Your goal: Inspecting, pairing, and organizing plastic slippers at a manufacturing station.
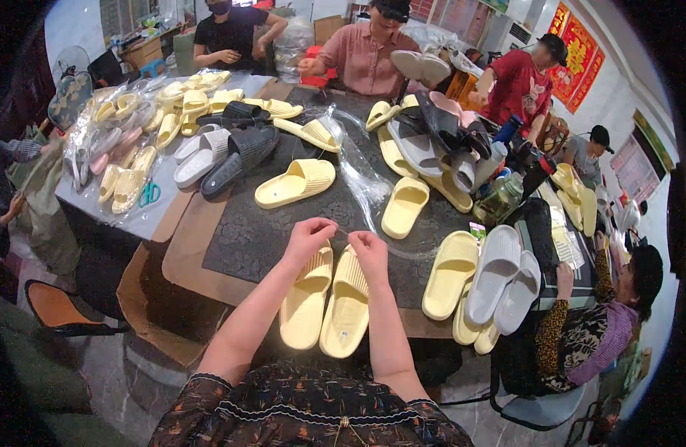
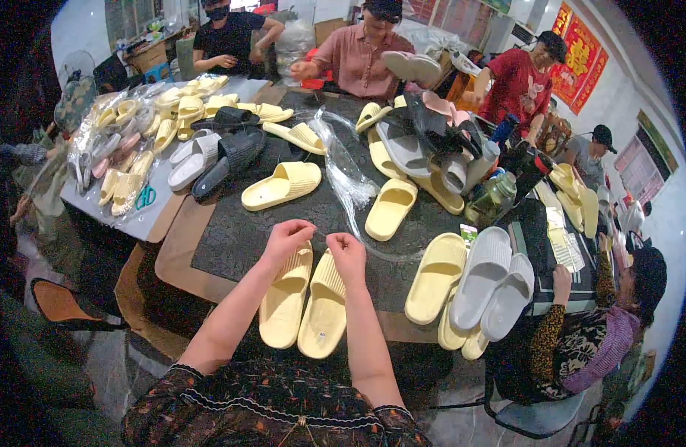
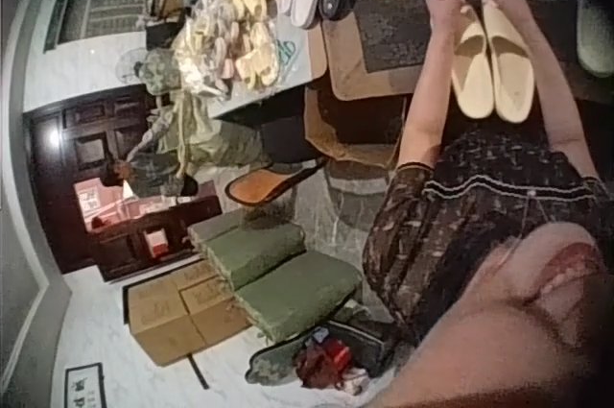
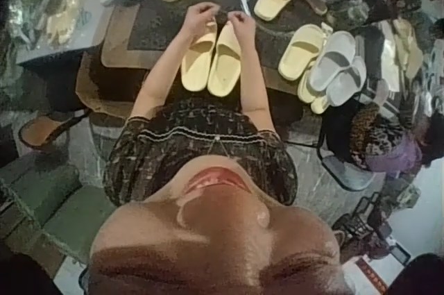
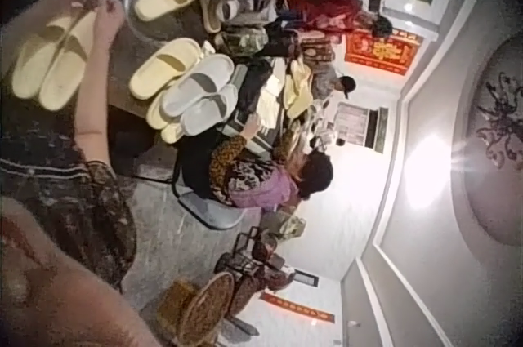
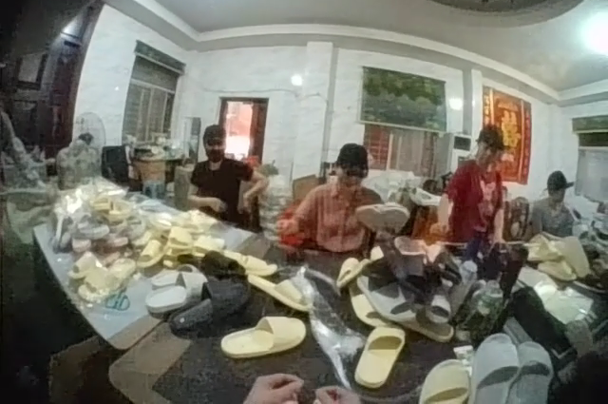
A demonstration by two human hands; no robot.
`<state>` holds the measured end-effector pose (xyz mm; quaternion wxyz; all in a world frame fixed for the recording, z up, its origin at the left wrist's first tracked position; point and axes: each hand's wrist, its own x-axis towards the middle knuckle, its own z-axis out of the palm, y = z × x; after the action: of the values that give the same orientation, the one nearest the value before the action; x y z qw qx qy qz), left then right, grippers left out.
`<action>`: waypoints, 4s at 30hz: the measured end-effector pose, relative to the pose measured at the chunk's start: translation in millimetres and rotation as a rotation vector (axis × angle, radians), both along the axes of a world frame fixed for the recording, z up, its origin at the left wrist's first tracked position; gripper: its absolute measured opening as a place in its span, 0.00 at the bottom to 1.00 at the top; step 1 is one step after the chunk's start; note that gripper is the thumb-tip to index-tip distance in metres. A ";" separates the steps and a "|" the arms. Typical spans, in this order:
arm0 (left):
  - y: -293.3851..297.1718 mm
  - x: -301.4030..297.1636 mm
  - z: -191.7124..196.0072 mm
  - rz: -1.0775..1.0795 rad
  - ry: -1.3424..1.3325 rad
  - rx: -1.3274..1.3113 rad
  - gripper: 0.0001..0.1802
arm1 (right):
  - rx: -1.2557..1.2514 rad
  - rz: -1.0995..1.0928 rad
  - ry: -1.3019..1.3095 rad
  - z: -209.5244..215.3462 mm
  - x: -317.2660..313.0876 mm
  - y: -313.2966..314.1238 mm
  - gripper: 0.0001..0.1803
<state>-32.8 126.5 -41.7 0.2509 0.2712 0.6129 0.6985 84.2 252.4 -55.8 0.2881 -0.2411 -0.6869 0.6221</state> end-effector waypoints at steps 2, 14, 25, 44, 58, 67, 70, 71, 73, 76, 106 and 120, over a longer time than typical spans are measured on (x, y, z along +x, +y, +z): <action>-0.1 0.0 -0.8 -0.005 -0.024 0.016 0.09 | 0.051 0.025 -0.013 0.8 -0.7 -1.3 0.09; 1.9 5.5 -9.2 -0.086 0.222 -0.066 0.09 | 0.100 0.020 -0.026 -1.5 2.6 -5.4 0.10; 0.4 11.7 1.2 -0.083 0.129 -0.125 0.09 | 0.087 -0.029 -0.038 -3.0 1.4 -4.0 0.11; -0.8 8.6 -1.8 -0.048 0.170 -0.072 0.07 | 0.135 0.010 -0.031 -1.0 1.5 -5.6 0.11; 0.4 1.5 -5.7 0.062 -0.011 0.037 0.07 | -0.023 0.024 0.018 -1.8 0.2 -0.3 0.10; 1.3 5.0 0.7 -0.026 -0.006 0.006 0.09 | 0.053 0.009 -0.003 -0.2 2.2 -0.8 0.10; 0.2 6.2 -0.2 -0.135 0.033 -0.095 0.09 | 0.094 0.057 -0.072 -0.9 2.6 -3.9 0.11; 2.7 3.8 -1.6 -0.066 0.062 -0.068 0.09 | 0.071 -0.002 -0.004 -0.9 1.1 -1.5 0.10; -0.2 5.1 6.8 0.050 0.057 -0.067 0.10 | -0.057 -0.077 0.112 -3.9 -0.4 1.2 0.09; 2.8 -0.9 0.4 0.081 0.004 0.030 0.10 | 0.232 -0.182 0.209 13.4 4.1 -2.6 0.09; 66.0 -156.0 2.0 0.117 0.352 -0.310 0.37 | 0.874 -0.103 -0.431 4.2 51.9 -84.2 0.24; -10.6 -45.6 156.1 0.292 0.235 0.651 0.32 | 0.642 -0.016 -0.439 24.4 64.5 -75.7 0.15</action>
<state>-78.5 116.0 114.4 -0.0227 0.3250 0.4155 0.8492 148.7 176.7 -31.4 0.1998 -0.2715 -0.8902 0.3066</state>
